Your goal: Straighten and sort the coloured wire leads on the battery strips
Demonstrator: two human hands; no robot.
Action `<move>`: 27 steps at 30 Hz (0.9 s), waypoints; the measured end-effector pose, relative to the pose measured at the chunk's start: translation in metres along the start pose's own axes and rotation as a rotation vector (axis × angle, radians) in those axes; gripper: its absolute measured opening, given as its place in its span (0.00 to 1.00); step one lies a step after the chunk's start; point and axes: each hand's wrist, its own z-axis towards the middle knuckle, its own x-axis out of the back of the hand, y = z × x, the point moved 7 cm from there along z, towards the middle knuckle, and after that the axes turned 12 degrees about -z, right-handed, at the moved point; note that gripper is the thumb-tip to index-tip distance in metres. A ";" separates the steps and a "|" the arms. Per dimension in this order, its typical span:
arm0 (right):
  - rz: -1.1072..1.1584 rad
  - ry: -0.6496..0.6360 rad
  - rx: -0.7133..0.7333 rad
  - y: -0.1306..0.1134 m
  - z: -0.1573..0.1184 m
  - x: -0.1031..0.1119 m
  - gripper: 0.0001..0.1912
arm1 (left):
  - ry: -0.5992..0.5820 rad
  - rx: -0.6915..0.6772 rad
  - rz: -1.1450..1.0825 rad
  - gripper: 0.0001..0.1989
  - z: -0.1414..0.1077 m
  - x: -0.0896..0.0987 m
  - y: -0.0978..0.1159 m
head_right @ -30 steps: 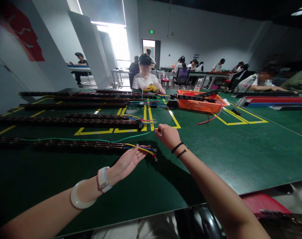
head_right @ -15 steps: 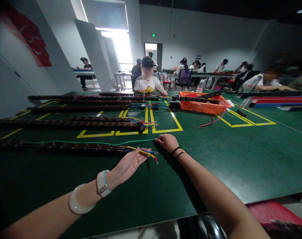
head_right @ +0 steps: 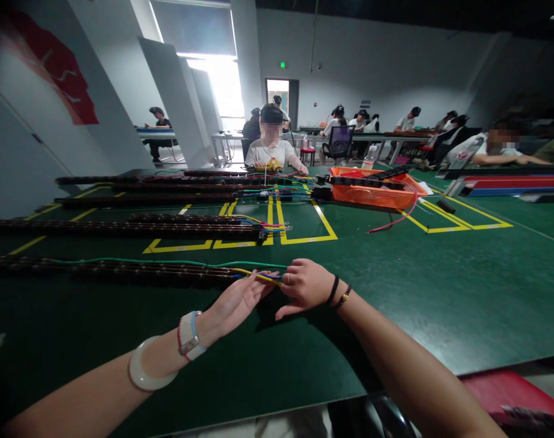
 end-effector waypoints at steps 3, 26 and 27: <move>-0.054 0.022 0.062 -0.010 0.001 -0.003 0.27 | 0.038 0.002 -0.008 0.08 -0.001 0.000 0.000; -0.042 -0.635 -0.804 0.055 -0.031 -0.073 0.26 | -0.002 0.025 0.060 0.10 -0.001 0.000 0.000; -0.044 -0.639 -0.824 0.057 -0.029 -0.074 0.26 | -0.007 0.029 0.063 0.10 0.000 0.001 0.000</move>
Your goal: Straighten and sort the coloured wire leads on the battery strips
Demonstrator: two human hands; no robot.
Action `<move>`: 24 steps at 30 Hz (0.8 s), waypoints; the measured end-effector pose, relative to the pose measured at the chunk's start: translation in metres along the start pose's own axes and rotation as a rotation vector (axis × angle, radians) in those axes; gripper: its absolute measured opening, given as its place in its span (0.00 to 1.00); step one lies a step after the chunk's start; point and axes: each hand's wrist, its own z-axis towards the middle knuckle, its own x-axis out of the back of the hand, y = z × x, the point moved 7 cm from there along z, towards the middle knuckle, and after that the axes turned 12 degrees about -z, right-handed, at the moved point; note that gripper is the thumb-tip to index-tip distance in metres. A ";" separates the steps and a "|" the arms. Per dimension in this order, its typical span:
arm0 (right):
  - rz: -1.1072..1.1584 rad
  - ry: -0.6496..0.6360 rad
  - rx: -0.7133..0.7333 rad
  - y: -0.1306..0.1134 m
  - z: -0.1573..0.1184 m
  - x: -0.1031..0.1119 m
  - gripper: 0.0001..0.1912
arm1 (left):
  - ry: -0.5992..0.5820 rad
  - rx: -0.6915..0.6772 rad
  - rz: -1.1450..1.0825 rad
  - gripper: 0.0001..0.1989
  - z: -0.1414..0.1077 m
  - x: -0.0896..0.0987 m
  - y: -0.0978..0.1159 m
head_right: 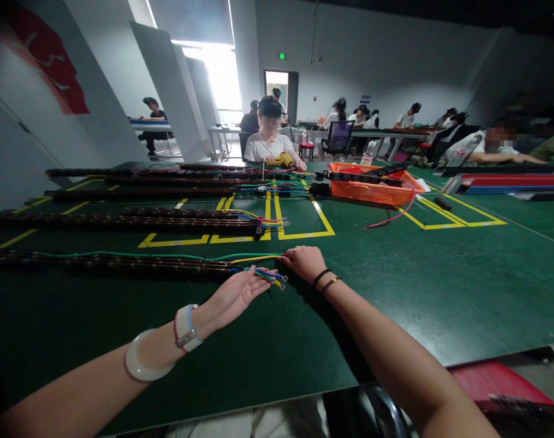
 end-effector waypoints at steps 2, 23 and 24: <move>0.008 -0.001 -0.027 0.000 0.005 0.001 0.27 | 0.008 0.004 0.002 0.10 0.000 0.001 0.000; 0.008 0.491 0.479 -0.010 -0.039 0.057 0.27 | -0.044 0.004 0.016 0.11 0.002 0.004 -0.003; -0.001 0.515 0.568 -0.017 -0.046 0.059 0.27 | -0.044 0.006 0.023 0.11 0.002 0.004 -0.003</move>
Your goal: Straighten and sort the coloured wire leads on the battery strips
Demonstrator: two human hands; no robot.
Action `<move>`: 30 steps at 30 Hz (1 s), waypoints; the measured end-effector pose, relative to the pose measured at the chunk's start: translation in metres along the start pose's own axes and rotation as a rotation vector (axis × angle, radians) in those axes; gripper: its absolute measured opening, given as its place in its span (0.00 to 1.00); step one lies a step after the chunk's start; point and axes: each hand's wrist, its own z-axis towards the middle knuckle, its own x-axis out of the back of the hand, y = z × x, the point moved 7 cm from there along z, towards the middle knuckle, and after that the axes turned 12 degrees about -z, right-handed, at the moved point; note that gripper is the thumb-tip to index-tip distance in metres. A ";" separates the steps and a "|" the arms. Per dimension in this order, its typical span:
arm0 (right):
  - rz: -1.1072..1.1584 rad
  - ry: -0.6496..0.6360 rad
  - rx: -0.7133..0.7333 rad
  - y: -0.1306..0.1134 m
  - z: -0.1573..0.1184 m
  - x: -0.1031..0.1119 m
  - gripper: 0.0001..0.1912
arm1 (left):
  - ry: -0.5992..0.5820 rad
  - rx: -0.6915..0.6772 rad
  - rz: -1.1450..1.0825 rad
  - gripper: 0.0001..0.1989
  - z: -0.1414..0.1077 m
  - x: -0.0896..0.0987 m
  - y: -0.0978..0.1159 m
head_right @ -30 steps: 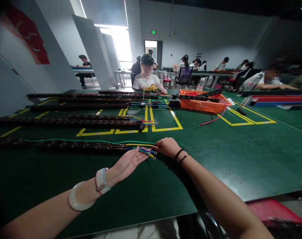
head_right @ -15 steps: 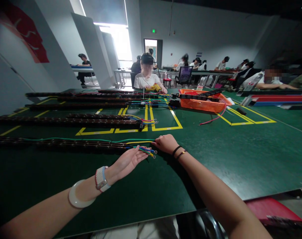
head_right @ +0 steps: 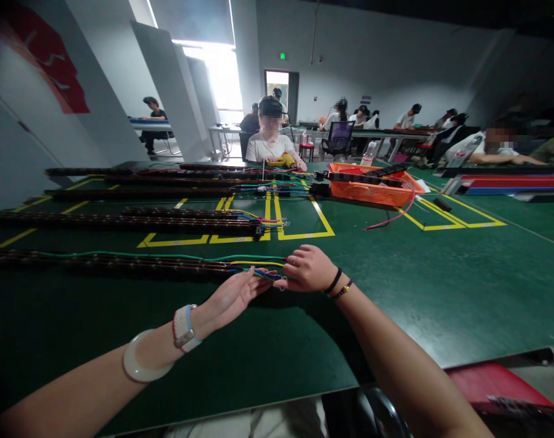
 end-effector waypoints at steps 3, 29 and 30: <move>-0.014 0.068 0.150 -0.019 0.002 0.006 0.29 | 0.014 0.006 0.002 0.12 0.000 0.001 0.000; 0.100 -0.306 -0.211 -0.005 0.010 -0.050 0.19 | -0.006 0.020 0.183 0.12 -0.012 -0.014 -0.004; 0.089 -0.320 -0.217 -0.006 0.010 -0.052 0.19 | -0.005 0.023 0.181 0.12 -0.011 -0.014 -0.004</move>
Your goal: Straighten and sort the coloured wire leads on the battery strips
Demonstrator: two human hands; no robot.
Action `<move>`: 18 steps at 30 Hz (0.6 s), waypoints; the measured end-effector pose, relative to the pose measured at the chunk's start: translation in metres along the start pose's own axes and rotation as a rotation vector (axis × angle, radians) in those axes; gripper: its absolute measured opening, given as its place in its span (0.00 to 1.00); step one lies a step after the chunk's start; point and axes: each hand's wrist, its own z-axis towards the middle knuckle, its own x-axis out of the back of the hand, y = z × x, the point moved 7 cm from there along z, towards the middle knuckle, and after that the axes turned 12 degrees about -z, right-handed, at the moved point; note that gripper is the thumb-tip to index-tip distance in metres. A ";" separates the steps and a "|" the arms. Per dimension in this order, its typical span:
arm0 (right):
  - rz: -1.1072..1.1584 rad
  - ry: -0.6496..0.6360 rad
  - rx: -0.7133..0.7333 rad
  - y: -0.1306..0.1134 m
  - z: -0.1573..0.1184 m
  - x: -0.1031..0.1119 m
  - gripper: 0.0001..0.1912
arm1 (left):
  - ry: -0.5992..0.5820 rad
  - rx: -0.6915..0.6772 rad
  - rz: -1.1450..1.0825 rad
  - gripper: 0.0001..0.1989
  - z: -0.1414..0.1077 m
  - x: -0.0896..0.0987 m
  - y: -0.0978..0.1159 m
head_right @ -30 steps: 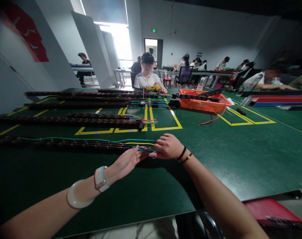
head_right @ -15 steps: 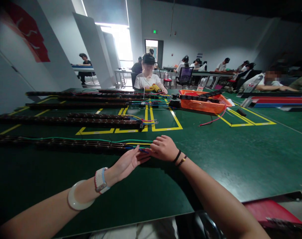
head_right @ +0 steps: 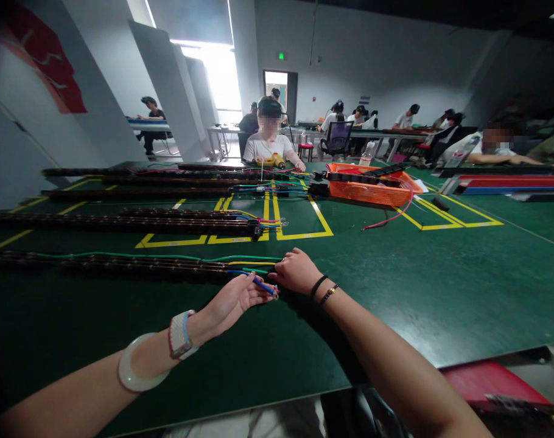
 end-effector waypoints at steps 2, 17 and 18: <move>-0.026 -0.012 -0.022 0.001 0.001 -0.001 0.20 | -0.001 0.007 -0.005 0.12 0.001 0.001 -0.001; -0.043 0.432 0.487 -0.035 -0.029 0.061 0.24 | 0.062 0.006 -0.080 0.09 0.003 0.006 -0.003; -0.056 0.437 0.501 -0.039 -0.028 0.059 0.23 | 0.065 0.007 -0.074 0.09 0.003 0.006 -0.003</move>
